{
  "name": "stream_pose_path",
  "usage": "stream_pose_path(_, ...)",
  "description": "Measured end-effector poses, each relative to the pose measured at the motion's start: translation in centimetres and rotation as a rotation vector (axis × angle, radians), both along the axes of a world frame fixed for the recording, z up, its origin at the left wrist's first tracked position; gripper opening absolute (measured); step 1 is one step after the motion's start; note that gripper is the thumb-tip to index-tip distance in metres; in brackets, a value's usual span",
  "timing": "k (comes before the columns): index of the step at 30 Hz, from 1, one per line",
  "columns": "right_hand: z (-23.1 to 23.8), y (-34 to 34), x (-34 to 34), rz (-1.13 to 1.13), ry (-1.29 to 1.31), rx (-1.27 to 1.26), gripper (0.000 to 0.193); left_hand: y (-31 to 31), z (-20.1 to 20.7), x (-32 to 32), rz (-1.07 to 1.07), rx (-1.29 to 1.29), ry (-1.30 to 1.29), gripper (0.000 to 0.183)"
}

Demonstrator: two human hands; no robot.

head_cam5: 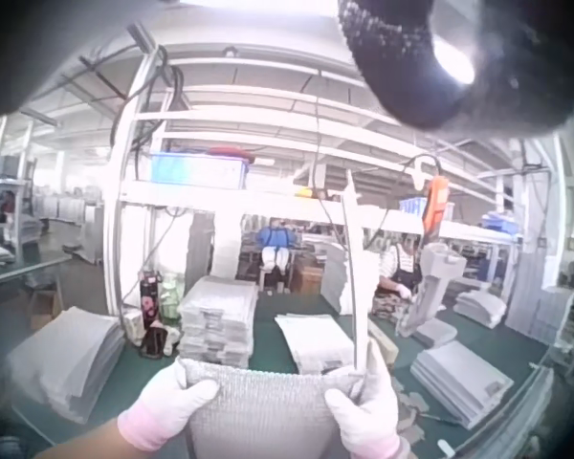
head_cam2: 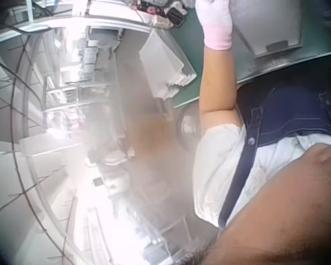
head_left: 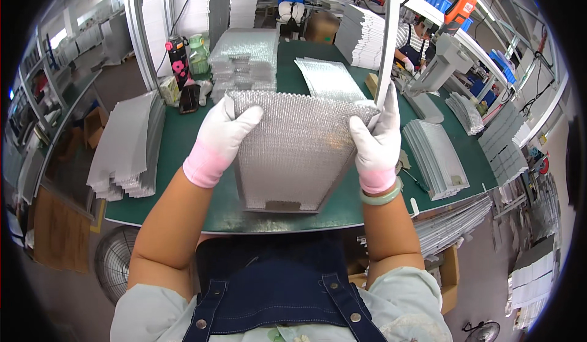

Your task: The person assembles air filters by placing a mesh sheet on a workbench, positioning a plastic connector, and fitting metal frame strips around the edges. The person then uses a handheld power tool to secure the frame to the mesh. The process is repeated for multiple units.

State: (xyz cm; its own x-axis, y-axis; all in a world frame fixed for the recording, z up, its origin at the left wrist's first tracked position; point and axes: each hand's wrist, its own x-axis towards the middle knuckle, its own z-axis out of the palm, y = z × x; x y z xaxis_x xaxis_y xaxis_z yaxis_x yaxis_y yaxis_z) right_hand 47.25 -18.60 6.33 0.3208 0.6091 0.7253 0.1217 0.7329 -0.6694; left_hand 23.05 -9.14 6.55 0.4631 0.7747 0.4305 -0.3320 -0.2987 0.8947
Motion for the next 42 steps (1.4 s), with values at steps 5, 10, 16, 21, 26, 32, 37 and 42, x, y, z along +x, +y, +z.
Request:
stream_pose_path(5,2.4,-0.6,4.2,0.054,-0.376,-0.261,0.058,0.2,-0.7,0.0,0.02,-0.006,-0.02,0.025)
stream_pose_path(10,5.7,-0.8,4.4,-0.074,-0.732,-0.233,0.046,0.2,0.0,0.1,0.037,0.012,0.02,0.026)
stream_pose_path(16,7.4,-0.6,1.0,-0.169,-0.91,-0.169,0.036,0.0,0.3,-0.4,-0.035,0.01,-0.034,0.027)
stream_pose_path(21,10.1,-5.6,-0.1,-0.031,-0.856,-0.333,0.032,-5.9,1.2,-1.5,0.032,-0.027,-0.057,0.03)
stream_pose_path(26,7.6,-9.9,2.5,0.079,-0.76,-0.383,0.034,-9.6,-0.4,1.1,-0.153,-0.159,-0.042,0.031)
stream_pose_path(32,-1.0,-8.6,7.0,0.071,-0.627,-0.69,0.04,-5.9,-8.7,6.1,-0.319,-0.295,0.1,0.032)
stream_pose_path(37,-2.0,-7.2,10.2,0.181,-0.548,-0.787,0.039,-4.9,-9.1,7.9,-0.274,-0.207,0.189,0.037)
stream_pose_path(42,-2.6,-6.5,10.8,0.192,-0.577,-0.769,0.038,-4.7,-9.4,9.0,-0.179,-0.218,0.217,0.042)
